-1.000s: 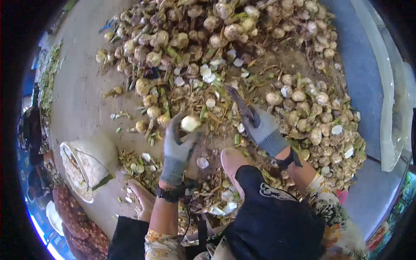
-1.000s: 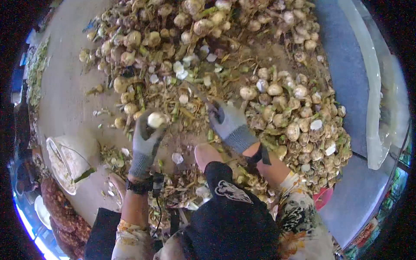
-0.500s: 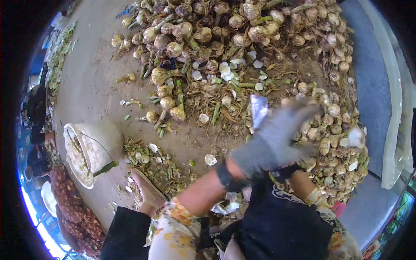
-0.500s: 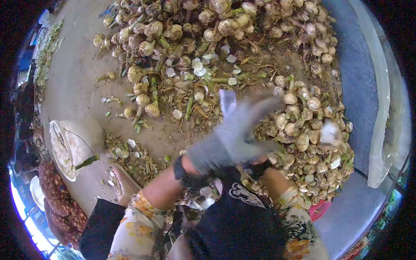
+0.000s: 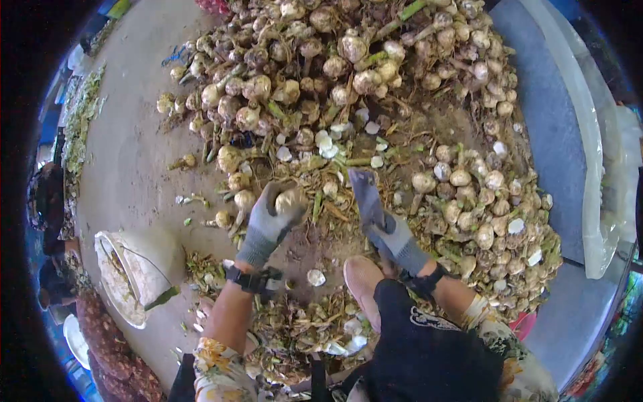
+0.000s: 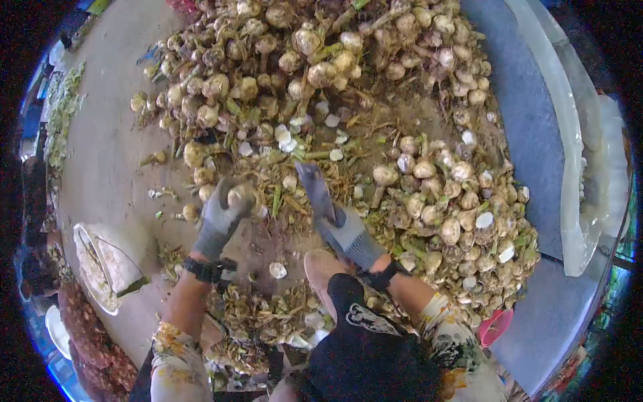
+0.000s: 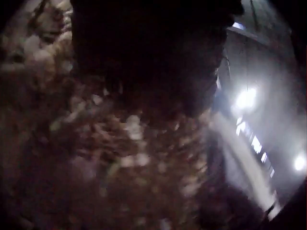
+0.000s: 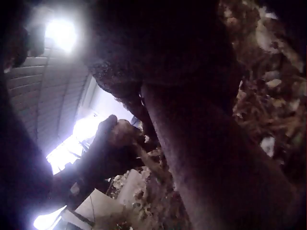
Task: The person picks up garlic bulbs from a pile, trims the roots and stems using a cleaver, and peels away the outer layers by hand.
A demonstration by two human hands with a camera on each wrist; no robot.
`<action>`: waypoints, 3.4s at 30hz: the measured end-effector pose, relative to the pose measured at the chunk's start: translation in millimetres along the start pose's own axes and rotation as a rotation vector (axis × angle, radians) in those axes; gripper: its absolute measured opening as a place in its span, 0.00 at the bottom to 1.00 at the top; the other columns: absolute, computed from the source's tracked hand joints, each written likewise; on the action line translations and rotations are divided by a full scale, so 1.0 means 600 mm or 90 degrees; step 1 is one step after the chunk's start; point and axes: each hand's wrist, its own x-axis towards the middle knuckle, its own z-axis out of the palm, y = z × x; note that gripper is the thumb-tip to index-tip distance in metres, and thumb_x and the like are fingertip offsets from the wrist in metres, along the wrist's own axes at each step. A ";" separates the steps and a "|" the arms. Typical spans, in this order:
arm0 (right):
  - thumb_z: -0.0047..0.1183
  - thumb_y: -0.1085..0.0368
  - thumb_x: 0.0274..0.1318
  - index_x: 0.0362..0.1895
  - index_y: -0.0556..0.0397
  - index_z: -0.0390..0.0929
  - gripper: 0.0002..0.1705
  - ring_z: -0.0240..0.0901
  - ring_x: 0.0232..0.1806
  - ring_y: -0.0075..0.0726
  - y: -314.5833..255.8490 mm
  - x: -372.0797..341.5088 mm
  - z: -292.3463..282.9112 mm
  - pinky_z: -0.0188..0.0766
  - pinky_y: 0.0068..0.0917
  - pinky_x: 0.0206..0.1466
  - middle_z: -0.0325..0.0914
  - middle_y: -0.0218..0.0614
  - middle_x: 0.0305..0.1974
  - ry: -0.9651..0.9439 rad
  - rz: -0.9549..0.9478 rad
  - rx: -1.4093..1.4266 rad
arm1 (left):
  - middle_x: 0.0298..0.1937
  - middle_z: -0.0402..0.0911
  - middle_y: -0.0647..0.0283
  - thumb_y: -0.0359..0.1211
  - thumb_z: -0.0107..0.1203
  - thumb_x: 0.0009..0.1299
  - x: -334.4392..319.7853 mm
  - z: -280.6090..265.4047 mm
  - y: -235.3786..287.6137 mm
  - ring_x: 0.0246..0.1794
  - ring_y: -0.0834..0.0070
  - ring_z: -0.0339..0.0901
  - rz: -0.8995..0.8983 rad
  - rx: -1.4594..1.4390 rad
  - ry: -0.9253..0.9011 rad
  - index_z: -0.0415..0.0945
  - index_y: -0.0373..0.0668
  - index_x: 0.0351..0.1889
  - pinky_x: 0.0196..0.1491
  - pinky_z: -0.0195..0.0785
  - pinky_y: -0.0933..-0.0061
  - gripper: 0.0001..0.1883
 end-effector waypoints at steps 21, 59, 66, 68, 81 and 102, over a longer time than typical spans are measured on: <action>0.60 0.55 0.37 0.48 0.48 0.72 0.29 0.72 0.42 0.46 -0.105 -0.005 0.018 0.71 0.42 0.44 0.73 0.38 0.40 -0.048 -0.417 -0.499 | 0.53 0.72 0.61 0.39 0.64 0.57 -0.113 0.080 0.027 0.51 0.75 0.72 -0.114 -0.273 -0.063 0.47 0.39 0.67 0.51 0.69 0.73 0.45; 0.56 0.59 0.52 0.46 0.55 0.74 0.19 0.75 0.29 0.37 0.072 0.018 -0.001 0.72 0.30 0.37 0.79 0.34 0.30 -0.003 0.075 0.053 | 0.56 0.71 0.50 0.42 0.63 0.56 0.004 -0.077 -0.161 0.54 0.61 0.71 0.039 0.787 0.366 0.65 0.36 0.57 0.55 0.66 0.62 0.33; 0.57 0.59 0.45 0.47 0.50 0.73 0.22 0.75 0.37 0.45 -0.149 0.046 0.058 0.72 0.37 0.39 0.76 0.40 0.36 -0.068 -0.356 -0.384 | 0.44 0.75 0.60 0.27 0.55 0.61 -0.072 -0.017 0.003 0.43 0.75 0.74 -0.089 -0.273 0.111 0.59 0.37 0.58 0.46 0.69 0.76 0.27; 0.58 0.59 0.42 0.47 0.48 0.73 0.23 0.74 0.36 0.45 -0.163 0.043 0.065 0.72 0.37 0.39 0.75 0.38 0.36 -0.071 -0.467 -0.453 | 0.44 0.76 0.62 0.26 0.55 0.58 -0.091 -0.012 0.019 0.43 0.77 0.75 -0.055 -0.258 0.076 0.59 0.39 0.58 0.45 0.70 0.77 0.28; 0.58 0.56 0.45 0.51 0.48 0.71 0.26 0.75 0.33 0.49 -0.050 0.058 0.062 0.72 0.40 0.36 0.76 0.43 0.35 -0.109 -0.211 -0.552 | 0.44 0.76 0.60 0.32 0.50 0.59 -0.152 0.051 0.060 0.40 0.74 0.76 -0.129 -0.456 0.019 0.65 0.35 0.55 0.42 0.72 0.76 0.24; 0.54 0.64 0.55 0.48 0.57 0.73 0.17 0.71 0.29 0.24 0.066 0.012 -0.062 0.70 0.24 0.33 0.78 0.31 0.33 -0.035 0.103 0.046 | 0.47 0.74 0.46 0.40 0.69 0.48 0.053 0.113 0.061 0.47 0.52 0.73 0.082 0.342 0.220 0.67 0.36 0.55 0.50 0.67 0.60 0.37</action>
